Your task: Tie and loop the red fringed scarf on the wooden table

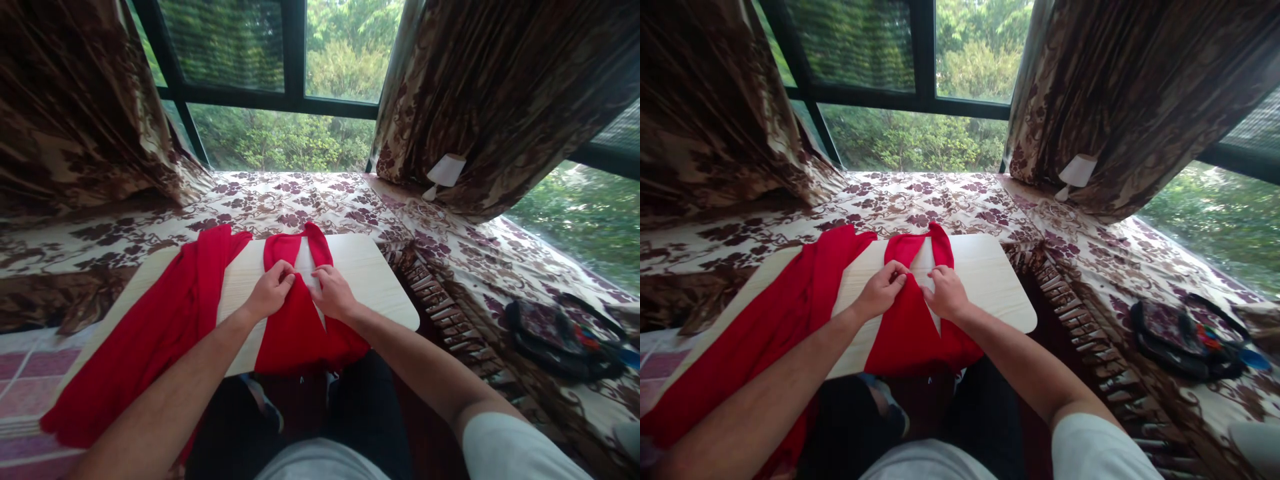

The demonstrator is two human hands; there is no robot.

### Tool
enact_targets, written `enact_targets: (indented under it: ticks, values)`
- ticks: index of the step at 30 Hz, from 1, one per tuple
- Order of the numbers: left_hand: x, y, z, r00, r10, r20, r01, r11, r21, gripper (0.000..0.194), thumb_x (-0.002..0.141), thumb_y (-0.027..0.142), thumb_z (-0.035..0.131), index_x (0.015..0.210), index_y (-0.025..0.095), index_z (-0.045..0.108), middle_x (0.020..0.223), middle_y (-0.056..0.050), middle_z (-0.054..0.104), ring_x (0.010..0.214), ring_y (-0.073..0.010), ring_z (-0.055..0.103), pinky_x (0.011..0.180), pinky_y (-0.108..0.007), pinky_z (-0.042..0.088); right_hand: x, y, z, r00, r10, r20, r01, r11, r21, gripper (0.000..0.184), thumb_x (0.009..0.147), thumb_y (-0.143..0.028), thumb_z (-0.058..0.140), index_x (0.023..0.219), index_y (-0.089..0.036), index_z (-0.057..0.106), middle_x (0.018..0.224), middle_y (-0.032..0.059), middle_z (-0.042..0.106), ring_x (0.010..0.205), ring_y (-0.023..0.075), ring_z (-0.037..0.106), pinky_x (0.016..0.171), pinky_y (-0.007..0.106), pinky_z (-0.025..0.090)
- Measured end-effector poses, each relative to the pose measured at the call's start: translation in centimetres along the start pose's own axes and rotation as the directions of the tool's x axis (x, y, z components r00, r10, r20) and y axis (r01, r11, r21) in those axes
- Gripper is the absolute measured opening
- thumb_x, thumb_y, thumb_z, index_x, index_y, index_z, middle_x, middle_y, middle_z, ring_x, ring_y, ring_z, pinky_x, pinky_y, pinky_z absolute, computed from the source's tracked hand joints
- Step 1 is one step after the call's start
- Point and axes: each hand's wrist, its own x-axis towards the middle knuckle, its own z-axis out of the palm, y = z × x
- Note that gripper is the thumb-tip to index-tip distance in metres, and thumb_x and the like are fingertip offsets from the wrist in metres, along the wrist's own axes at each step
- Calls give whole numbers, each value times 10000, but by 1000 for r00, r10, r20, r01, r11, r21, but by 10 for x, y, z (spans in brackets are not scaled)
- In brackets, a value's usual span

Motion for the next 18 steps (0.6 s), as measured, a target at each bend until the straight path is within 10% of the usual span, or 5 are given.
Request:
enact_targets:
  ticks: [2, 7, 13, 18]
  values:
    - [2, 1, 4, 1000, -13, -20, 12, 999, -43, 112, 892, 322, 523, 874, 214, 544, 786, 5, 572, 722, -162, 536, 702, -288, 433, 0, -10, 8, 989, 46, 142, -85, 957, 278, 388, 947, -520, 515, 929, -170, 682, 932, 72, 688, 940, 217, 644, 844, 329, 496]
    - [2, -3, 7, 982, -93, -164, 77, 992, -100, 119, 856, 330, 570, 826, 216, 556, 734, 14, 567, 688, -159, 532, 686, -281, 434, -19, -17, 20, 827, 24, 562, -486, 534, 692, 567, 791, -678, 659, 970, -141, 701, 799, 47, 707, 788, 200, 676, 728, 314, 522]
    - [2, -25, 0, 950, -217, -223, 170, 962, -213, 262, 767, 267, 685, 1017, 225, 621, 961, -36, 681, 793, -181, 627, 766, -291, 476, -38, -36, 7, 847, 97, 522, -529, 229, 817, 376, 631, -426, 844, 865, -162, 715, 772, 36, 733, 802, 224, 702, 803, 352, 538]
    - [11, -38, -5, 659, -684, -311, 459, 694, -554, 356, 597, 111, 774, 893, 204, 600, 921, -62, 696, 841, -205, 666, 759, -294, 495, -30, -45, -29, 881, 246, 405, -446, 141, 884, 309, 628, -382, 836, 801, -179, 680, 739, 7, 722, 721, 174, 676, 771, 302, 543]
